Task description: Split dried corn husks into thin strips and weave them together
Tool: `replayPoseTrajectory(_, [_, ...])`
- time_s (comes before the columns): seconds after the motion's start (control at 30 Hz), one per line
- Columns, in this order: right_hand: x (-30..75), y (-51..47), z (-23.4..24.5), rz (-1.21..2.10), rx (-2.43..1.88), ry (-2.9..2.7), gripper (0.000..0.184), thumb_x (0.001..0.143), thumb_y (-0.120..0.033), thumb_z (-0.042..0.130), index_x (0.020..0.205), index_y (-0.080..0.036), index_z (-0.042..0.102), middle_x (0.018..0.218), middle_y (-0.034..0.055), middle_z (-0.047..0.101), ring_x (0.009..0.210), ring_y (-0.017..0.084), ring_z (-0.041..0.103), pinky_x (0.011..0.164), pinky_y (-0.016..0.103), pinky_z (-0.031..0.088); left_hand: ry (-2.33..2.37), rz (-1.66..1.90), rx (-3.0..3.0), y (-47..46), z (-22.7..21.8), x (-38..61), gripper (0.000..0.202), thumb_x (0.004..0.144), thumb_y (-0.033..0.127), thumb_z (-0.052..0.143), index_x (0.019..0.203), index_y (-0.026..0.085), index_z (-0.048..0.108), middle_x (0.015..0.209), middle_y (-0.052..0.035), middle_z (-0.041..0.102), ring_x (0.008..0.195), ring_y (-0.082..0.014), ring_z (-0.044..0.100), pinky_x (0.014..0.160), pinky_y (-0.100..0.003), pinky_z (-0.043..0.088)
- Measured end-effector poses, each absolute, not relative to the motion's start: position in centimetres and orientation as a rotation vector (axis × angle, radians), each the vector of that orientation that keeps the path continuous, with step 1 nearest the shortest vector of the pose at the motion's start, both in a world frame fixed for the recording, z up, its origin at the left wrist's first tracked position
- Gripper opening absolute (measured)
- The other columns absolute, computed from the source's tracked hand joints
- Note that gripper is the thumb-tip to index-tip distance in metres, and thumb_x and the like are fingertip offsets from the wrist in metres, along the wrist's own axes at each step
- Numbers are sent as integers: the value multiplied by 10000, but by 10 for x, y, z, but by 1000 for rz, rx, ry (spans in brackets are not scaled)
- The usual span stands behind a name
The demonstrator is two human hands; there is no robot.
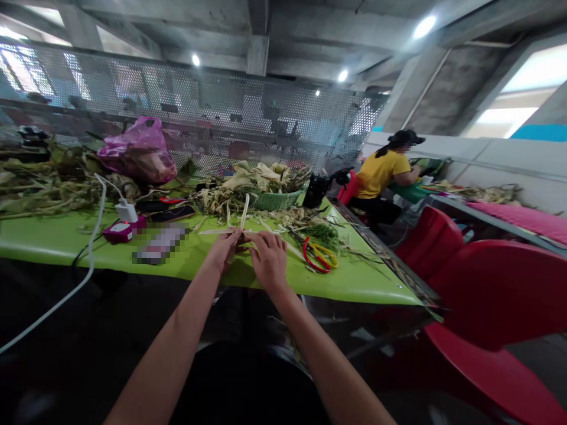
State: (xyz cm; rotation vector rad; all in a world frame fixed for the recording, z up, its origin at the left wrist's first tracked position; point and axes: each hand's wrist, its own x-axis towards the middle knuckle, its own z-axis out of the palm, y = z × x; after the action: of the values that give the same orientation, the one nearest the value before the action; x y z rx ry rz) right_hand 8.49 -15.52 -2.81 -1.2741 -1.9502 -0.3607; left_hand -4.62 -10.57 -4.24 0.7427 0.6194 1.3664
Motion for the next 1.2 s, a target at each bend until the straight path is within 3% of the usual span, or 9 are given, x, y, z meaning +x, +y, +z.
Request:
replayPoseTrajectory(0.17, [78, -162, -33, -368, -1128, -2289, 403, 820, -104, 505, 1144, -327, 592, 1071, 41, 605, 1007, 241, 480, 869, 373, 312, 596, 1374, 715, -105, -43, -45, 256, 642, 337, 740, 751, 155, 597, 749, -46, 682, 762, -169, 664, 673, -261, 505])
replayPoseTrajectory(0.3, [73, -159, -33, -362, -1085, -2331, 396, 814, -126, 523, 1167, -299, 573, 1054, 46, 611, 1009, 241, 481, 877, 376, 320, 601, 1305, 728, -105, -44, -47, 280, 622, 342, 754, 764, 152, 604, 748, -56, 693, 689, -157, 655, 642, -267, 507])
replayPoseTrajectory(0.5, [69, -159, -31, -339, -1032, -2274, 198, 871, -212, 506, 999, -282, 640, 966, 36, 645, 974, 221, 509, 865, 366, 323, 665, 1348, 765, -101, -47, -44, 286, 580, 342, 778, 731, 161, 616, 691, -45, 675, 658, -157, 635, 612, -259, 489])
replayPoseTrajectory(0.7, [78, -155, -17, -189, -1135, -1930, 92, 842, -244, 545, 851, -236, 636, 894, 41, 650, 891, 220, 528, 807, 344, 351, 609, 1427, 798, -102, -49, -40, 324, 540, 336, 794, 725, 145, 609, 668, -14, 634, 621, -117, 599, 611, -234, 473])
replayPoseTrajectory(1.0, [95, -126, -9, 52, -1240, -1677, 131, 764, -319, 578, 692, -210, 578, 695, 14, 612, 717, 194, 514, 734, 322, 369, 541, 1347, 790, -111, -44, -40, 346, 564, 277, 799, 796, 128, 590, 753, -18, 642, 685, -114, 620, 741, -281, 517])
replayPoseTrajectory(1.2, [91, -124, -12, 172, -1256, -1620, 166, 763, -331, 581, 658, -208, 545, 622, -12, 552, 619, 162, 480, 628, 283, 362, 576, 1343, 855, -115, -39, -41, 317, 602, 296, 771, 812, 117, 615, 738, -26, 639, 649, -99, 592, 693, -255, 496])
